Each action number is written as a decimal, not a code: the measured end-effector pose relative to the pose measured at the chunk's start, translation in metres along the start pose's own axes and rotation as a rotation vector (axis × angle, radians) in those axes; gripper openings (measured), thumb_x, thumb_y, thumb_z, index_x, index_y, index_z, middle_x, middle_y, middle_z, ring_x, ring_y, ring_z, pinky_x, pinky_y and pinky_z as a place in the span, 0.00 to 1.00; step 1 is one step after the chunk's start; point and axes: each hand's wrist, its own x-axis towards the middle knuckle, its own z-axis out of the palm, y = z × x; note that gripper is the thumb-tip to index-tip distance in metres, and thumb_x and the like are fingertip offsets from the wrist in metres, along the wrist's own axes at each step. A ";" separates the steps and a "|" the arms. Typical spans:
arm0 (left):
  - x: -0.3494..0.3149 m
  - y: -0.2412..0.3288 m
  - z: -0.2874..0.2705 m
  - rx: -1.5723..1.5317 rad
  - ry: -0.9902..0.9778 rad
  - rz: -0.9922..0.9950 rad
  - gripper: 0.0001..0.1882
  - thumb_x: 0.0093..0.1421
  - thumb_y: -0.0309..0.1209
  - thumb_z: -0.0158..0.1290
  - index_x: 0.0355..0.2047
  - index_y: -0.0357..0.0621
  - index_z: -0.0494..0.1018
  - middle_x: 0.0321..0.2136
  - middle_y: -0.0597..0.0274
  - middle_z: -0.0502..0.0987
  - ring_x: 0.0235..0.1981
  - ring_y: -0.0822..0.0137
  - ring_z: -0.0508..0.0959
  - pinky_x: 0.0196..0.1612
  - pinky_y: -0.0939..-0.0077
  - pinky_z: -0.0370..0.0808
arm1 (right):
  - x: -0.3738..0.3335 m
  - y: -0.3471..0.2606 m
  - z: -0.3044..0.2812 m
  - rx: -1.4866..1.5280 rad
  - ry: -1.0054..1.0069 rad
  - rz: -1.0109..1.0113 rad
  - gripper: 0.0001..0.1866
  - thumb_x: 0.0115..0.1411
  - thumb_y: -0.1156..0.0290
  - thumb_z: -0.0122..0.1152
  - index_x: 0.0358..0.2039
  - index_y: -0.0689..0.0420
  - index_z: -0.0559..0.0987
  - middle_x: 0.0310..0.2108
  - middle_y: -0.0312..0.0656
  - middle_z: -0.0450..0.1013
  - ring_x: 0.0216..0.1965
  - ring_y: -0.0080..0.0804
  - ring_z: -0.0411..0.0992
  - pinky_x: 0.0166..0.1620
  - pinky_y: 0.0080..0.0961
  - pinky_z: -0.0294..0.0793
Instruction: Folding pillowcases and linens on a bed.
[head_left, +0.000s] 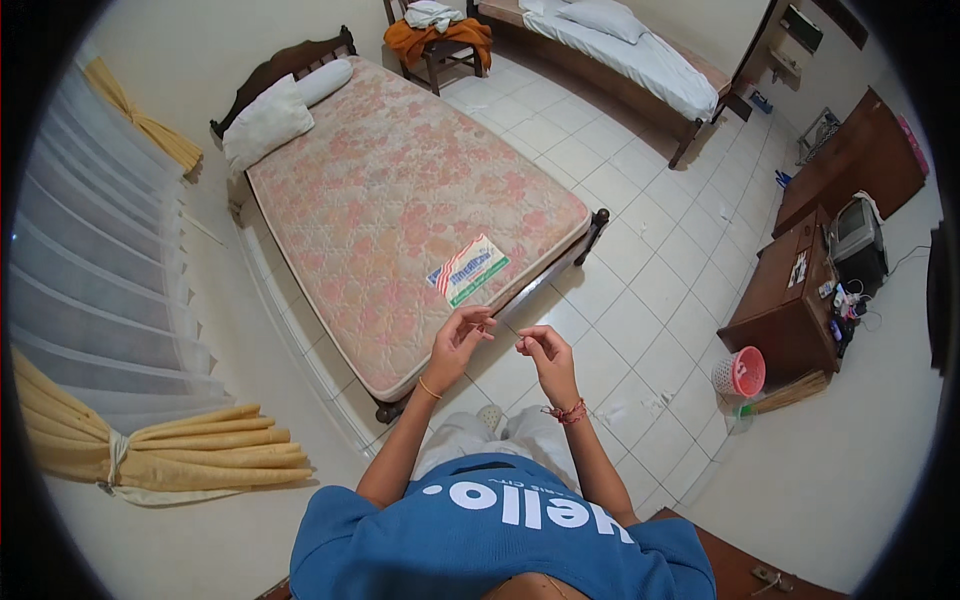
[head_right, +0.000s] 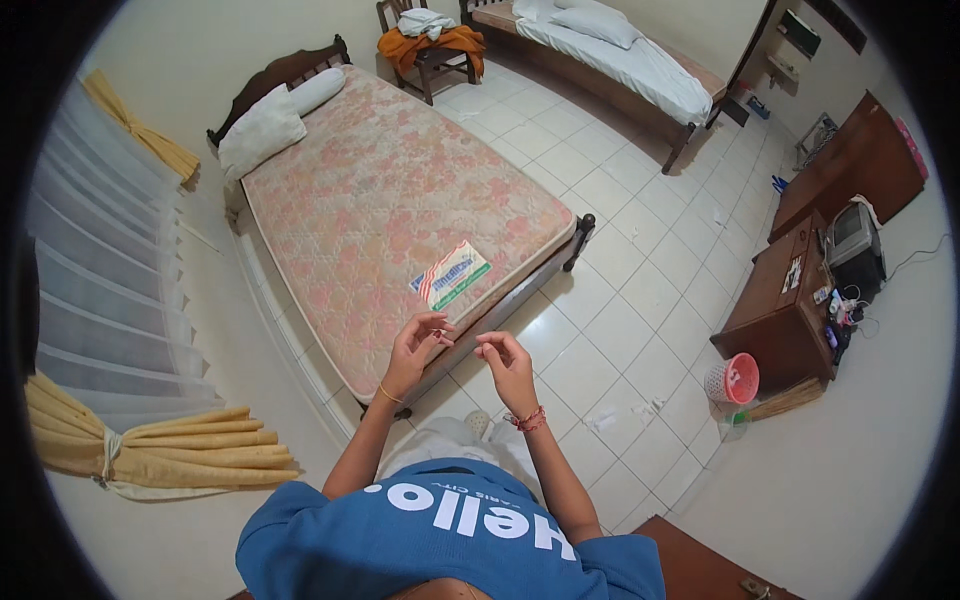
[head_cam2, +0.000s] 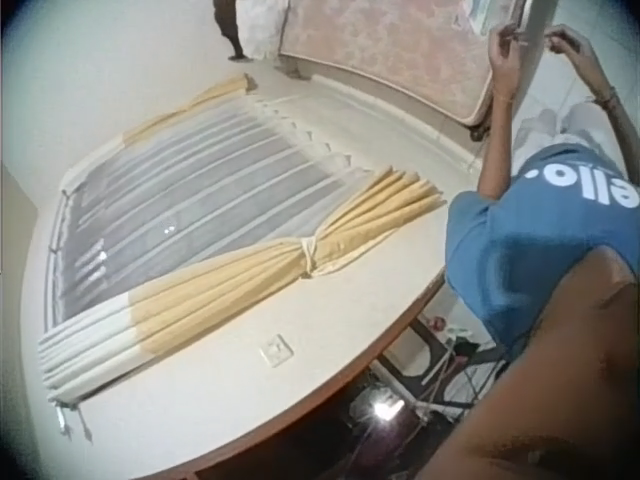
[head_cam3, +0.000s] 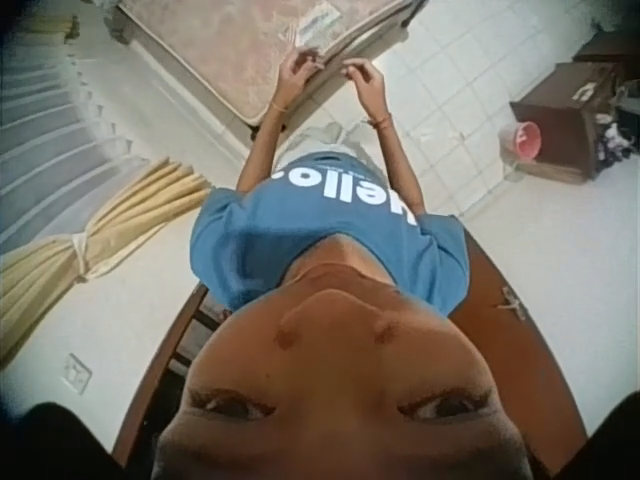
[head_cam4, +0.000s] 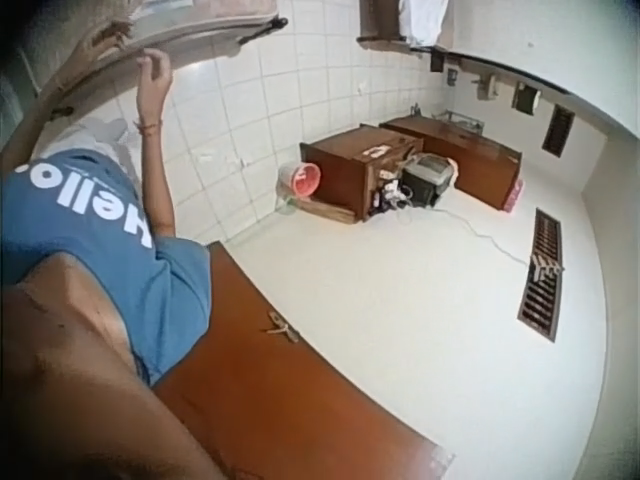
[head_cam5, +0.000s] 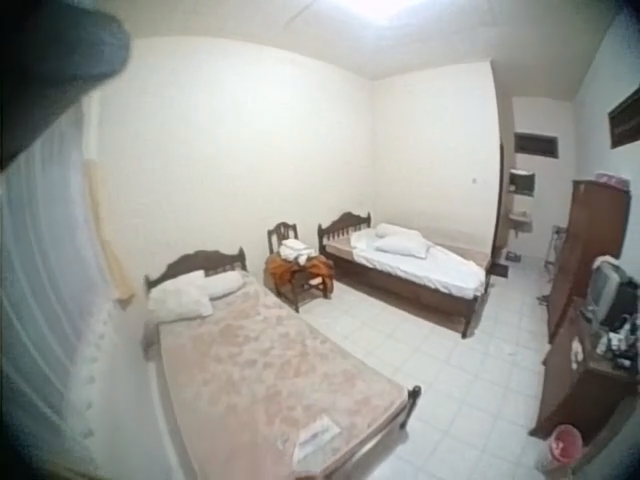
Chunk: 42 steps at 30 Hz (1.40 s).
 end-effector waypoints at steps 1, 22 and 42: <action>-0.010 -0.002 -0.006 -0.006 0.002 -0.004 0.13 0.58 0.22 0.43 0.45 0.35 0.64 0.42 0.58 0.68 0.42 0.69 0.71 0.43 0.75 0.71 | -0.010 0.002 0.006 -0.021 0.008 0.003 0.07 0.59 0.74 0.48 0.36 0.62 0.72 0.31 0.36 0.70 0.33 0.20 0.69 0.40 0.16 0.69; -0.148 -0.015 -0.072 0.108 -0.226 -0.232 0.16 0.58 0.22 0.40 0.48 0.39 0.63 0.40 0.61 0.69 0.43 0.71 0.69 0.44 0.77 0.68 | -0.164 0.076 0.053 -0.165 0.396 0.074 0.05 0.55 0.79 0.45 0.27 0.61 0.71 0.25 0.34 0.67 0.24 0.19 0.65 0.29 0.15 0.68; -0.137 0.059 -0.300 0.109 0.123 -0.197 0.19 0.57 0.22 0.38 0.51 0.41 0.59 0.39 0.58 0.70 0.36 0.73 0.71 0.44 0.79 0.68 | -0.059 0.124 0.217 -0.251 0.458 0.057 0.08 0.52 0.77 0.48 0.34 0.60 0.72 0.33 0.40 0.65 0.27 0.24 0.68 0.31 0.19 0.71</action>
